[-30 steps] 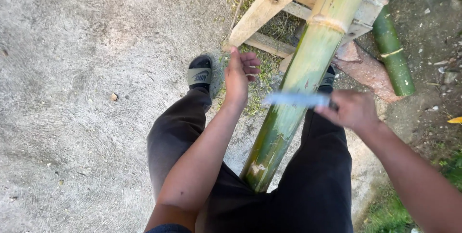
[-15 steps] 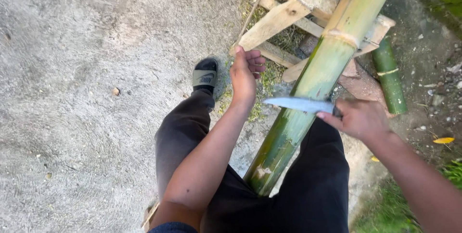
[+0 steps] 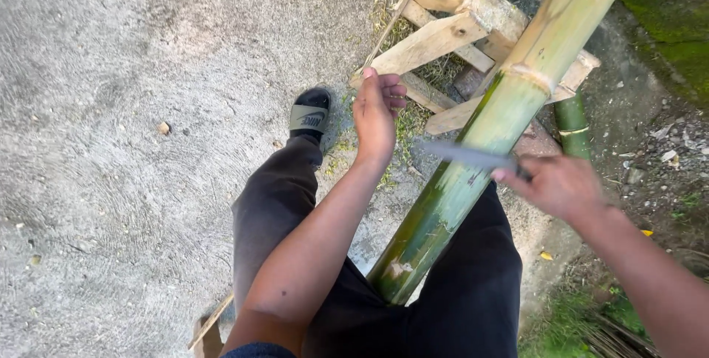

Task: Scrape the outer surface of a bamboo pole using a knife to shape and prepare it.

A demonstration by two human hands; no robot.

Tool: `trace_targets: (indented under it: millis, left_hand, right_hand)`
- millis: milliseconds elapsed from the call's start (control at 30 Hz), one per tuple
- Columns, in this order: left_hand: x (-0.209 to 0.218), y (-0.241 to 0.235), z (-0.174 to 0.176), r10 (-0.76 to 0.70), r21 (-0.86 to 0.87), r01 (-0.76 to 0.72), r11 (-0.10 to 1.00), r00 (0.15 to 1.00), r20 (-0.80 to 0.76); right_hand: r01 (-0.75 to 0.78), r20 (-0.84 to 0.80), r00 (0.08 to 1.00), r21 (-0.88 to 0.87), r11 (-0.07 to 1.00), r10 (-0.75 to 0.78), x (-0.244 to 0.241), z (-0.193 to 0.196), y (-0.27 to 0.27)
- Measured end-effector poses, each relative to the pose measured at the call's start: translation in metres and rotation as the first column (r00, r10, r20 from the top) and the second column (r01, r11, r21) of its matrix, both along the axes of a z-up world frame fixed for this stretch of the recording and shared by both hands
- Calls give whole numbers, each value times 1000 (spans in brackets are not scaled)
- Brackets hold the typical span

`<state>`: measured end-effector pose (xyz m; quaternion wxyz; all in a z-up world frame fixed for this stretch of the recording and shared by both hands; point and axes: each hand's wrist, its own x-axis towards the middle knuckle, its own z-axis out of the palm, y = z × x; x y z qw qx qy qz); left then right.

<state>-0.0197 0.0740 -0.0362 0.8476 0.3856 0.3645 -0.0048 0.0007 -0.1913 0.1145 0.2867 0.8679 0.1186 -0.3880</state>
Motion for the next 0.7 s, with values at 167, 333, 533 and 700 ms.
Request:
trace_targets:
  millis: [167,333,533,700]
  left_hand:
    - [-3,5,16,77,268,-134,954,975,211]
    - [-5,19,43,-4,556,-34,830,998,67]
    - [-2,15,40,-18,578,-22,816,998,64]
    - [-9,11,37,-39,588,5,809,998,46]
  right_hand:
    - [161,86,984,-58,985,-156,23,28,43]
    - [-53,-343,938,-282,958,-49,26,48,103]
    - [-135,-317,948,-323,937,27,35,63,121]
    - [-48,-90,996,-290,956,22,46,68,110]
